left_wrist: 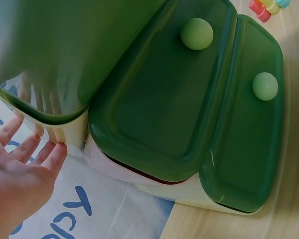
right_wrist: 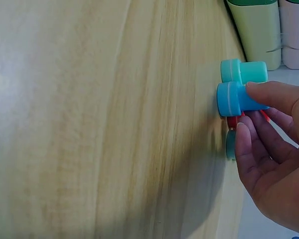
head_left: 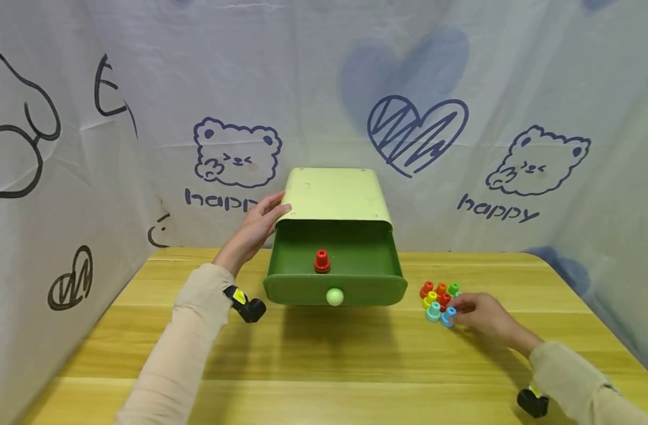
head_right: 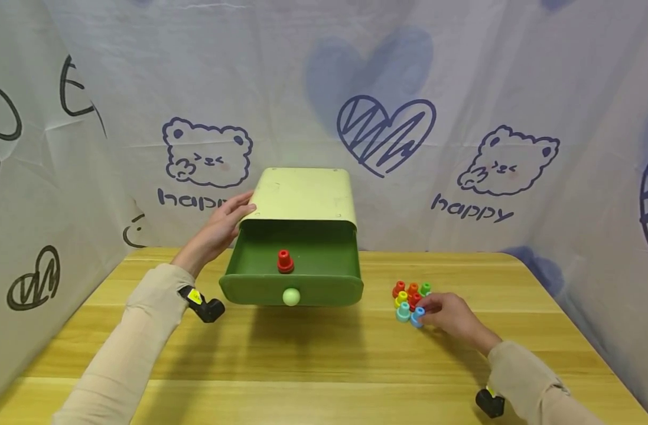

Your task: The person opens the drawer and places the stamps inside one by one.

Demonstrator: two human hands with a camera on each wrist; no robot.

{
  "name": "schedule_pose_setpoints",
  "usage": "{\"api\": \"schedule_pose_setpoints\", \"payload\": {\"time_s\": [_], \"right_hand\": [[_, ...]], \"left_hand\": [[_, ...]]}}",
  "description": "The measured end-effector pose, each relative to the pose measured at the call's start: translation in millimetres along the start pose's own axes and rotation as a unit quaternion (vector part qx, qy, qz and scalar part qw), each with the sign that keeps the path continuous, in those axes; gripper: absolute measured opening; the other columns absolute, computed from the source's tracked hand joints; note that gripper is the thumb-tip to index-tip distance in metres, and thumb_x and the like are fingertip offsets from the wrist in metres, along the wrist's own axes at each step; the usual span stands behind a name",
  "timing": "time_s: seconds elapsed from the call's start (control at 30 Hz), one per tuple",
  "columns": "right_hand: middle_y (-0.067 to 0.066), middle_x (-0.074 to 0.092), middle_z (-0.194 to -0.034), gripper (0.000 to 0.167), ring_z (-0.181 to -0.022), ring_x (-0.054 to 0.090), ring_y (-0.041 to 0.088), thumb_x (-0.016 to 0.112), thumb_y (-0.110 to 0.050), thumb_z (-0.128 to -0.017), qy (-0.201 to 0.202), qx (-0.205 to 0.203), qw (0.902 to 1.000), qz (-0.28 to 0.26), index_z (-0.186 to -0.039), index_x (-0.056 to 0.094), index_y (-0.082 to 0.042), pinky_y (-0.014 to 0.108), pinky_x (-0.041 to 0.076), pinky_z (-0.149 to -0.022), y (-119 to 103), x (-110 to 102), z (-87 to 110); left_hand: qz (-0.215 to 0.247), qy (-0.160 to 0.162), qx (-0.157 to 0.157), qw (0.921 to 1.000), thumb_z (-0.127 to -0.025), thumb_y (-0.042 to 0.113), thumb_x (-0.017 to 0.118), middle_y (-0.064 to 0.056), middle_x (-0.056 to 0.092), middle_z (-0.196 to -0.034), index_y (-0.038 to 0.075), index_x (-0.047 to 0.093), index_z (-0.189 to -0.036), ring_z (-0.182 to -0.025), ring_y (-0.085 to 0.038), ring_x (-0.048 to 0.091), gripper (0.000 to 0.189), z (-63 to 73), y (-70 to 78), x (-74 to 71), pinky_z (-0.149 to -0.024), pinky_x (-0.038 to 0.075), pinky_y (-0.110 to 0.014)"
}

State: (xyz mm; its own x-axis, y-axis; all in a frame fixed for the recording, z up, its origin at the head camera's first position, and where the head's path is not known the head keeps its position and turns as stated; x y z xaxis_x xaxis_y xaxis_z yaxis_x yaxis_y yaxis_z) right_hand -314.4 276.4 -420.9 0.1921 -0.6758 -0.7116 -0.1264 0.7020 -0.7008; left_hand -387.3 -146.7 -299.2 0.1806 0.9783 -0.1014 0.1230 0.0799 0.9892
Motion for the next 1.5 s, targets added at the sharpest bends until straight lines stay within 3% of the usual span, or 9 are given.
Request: {"api": "schedule_pose_setpoints", "payload": {"time_s": [0.5,0.73,0.97,1.13,1.33,1.5], "right_hand": [[0.007,0.066,-0.094,0.025,-0.088,0.059,0.023,0.072,-0.012,-0.085,0.039,-0.024,0.9988,0.016,-0.103,0.067,0.005,0.032,0.051,-0.071,-22.5,-22.9,0.0],[0.009,0.065,-0.101,0.033,-0.093,0.057,0.025,0.07,-0.018,-0.089,0.028,-0.026,0.9992,-0.015,-0.113,0.065,0.005,0.033,0.052,-0.077,-39.2,-31.3,-3.6],[0.013,0.066,-0.108,0.041,-0.093,0.06,0.024,0.064,-0.018,-0.093,0.009,-0.014,0.9939,-0.109,-0.123,0.057,0.009,0.042,0.053,-0.085,-50.5,-34.9,-14.4],[0.013,0.064,-0.111,0.045,-0.097,0.06,0.026,0.064,-0.022,-0.094,-0.006,-0.01,0.992,-0.126,-0.126,0.055,0.009,0.047,0.05,-0.091,-60.7,-32.2,-19.7],[0.012,0.064,-0.106,0.038,-0.097,0.059,0.03,0.064,-0.017,-0.093,-0.016,-0.022,0.9909,-0.132,-0.12,0.056,0.01,0.035,0.053,-0.084,-80.3,-32.8,-20.5],[0.013,0.063,-0.107,0.038,-0.096,0.058,0.028,0.065,-0.019,-0.093,-0.023,-0.034,0.992,-0.119,-0.118,0.056,0.008,0.032,0.052,-0.083,-101.1,-37.3,-20.0]], "left_hand": [[0.004,-0.001,0.003,1.0,-0.099,0.029,0.054,-0.01,0.027,-0.155,0.012,0.027,-0.153,-0.142,-0.026,0.023,0.062,1.3,1.4,0.6,-0.116,0.017,-0.047],[0.005,0.0,0.002,1.0,-0.099,0.029,0.054,-0.01,0.028,-0.154,0.012,0.028,-0.153,-0.142,-0.025,0.024,0.062,1.1,2.1,1.9,-0.116,0.017,-0.046],[-0.001,0.003,0.004,1.0,-0.099,0.029,0.053,-0.009,0.027,-0.155,0.012,0.027,-0.153,-0.142,-0.026,0.025,0.062,1.8,2.5,1.5,-0.116,0.017,-0.048],[0.0,0.005,-0.001,1.0,-0.099,0.03,0.053,-0.008,0.026,-0.156,0.013,0.027,-0.153,-0.141,-0.025,0.025,0.062,1.7,0.1,0.6,-0.116,0.017,-0.048],[-0.001,0.005,-0.001,1.0,-0.099,0.03,0.053,-0.008,0.026,-0.156,0.013,0.027,-0.153,-0.141,-0.025,0.024,0.062,1.2,-1.0,-0.1,-0.116,0.016,-0.049],[-0.002,0.001,0.002,1.0,-0.099,0.031,0.053,-0.009,0.028,-0.155,0.013,0.027,-0.153,-0.142,-0.025,0.023,0.062,0.8,-0.2,0.8,-0.116,0.016,-0.049]]}}
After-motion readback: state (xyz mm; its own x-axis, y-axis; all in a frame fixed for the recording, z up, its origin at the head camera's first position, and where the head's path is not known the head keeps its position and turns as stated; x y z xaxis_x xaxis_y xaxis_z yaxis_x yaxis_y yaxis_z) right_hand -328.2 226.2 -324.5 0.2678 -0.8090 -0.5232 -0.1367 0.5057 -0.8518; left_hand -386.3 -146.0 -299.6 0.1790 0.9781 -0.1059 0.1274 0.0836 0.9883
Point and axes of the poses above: each hand's wrist, its own z-axis away from the middle knuckle, its own x-axis out of the palm, y = z × x, the point moved 7 cm from there along -z, towards the middle knuckle
